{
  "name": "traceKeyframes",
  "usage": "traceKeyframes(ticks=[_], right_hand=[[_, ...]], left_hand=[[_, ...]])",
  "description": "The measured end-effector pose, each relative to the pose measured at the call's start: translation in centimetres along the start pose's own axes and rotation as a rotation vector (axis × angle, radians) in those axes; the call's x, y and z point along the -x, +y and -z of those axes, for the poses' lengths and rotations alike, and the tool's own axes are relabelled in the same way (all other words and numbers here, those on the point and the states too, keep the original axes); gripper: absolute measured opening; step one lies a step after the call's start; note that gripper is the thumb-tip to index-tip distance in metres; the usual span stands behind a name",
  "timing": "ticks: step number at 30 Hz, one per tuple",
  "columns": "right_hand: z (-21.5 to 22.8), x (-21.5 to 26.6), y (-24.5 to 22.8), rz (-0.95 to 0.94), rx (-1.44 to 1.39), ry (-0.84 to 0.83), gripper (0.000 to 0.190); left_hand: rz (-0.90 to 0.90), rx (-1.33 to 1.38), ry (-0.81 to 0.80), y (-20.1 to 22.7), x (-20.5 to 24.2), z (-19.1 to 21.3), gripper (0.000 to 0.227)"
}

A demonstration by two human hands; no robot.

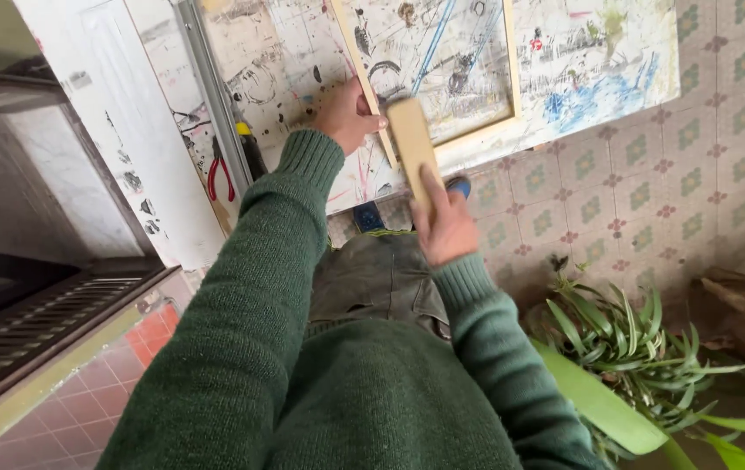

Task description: Sanding the edges and surfaces of small wooden picture frames at a workbench.

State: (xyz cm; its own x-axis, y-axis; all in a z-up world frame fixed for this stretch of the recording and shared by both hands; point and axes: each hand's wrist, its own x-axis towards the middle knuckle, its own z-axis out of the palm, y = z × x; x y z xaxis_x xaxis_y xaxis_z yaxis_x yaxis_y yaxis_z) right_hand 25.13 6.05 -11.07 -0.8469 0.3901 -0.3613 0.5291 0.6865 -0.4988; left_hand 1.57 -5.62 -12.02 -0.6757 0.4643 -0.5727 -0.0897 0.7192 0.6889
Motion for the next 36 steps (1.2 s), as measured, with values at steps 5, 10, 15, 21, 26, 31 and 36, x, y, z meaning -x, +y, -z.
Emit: traceKeyframes(ticks=[5,10,15,21,26,31,36], right_hand=[[-0.3,0.2,5.7,0.062,-0.162,0.119,0.052],[-0.5,-0.8,1.1,0.169,-0.22,0.387,0.054],[-0.2,2.6,3.3,0.123,-0.163,0.167,0.054],[0.7,-1.7,1.7,-0.12,-0.236,0.216,0.057],[-3.0,2.2,-1.3,-0.007,-0.197,0.212,0.057],[-4.9,7.1,-1.8,0.008,-0.274,0.253,0.058],[-4.5,3.9,-0.6,0.057,-0.268,0.289,0.054]], left_hand=[[-0.048,0.004,0.014,-1.0,-1.0,-0.2,0.042],[-0.049,0.014,-0.009,-0.7,-0.6,-0.1,0.038],[-0.029,0.145,-0.004,-2.1,-1.3,-0.6,0.039],[-0.037,0.056,-0.022,-1.3,-0.8,-0.4,0.035],[0.035,0.065,-0.045,-0.8,-0.7,-0.2,0.035],[0.082,0.026,-0.035,1.5,0.6,0.6,0.037],[0.073,0.038,-0.061,1.2,0.3,0.5,0.038]])
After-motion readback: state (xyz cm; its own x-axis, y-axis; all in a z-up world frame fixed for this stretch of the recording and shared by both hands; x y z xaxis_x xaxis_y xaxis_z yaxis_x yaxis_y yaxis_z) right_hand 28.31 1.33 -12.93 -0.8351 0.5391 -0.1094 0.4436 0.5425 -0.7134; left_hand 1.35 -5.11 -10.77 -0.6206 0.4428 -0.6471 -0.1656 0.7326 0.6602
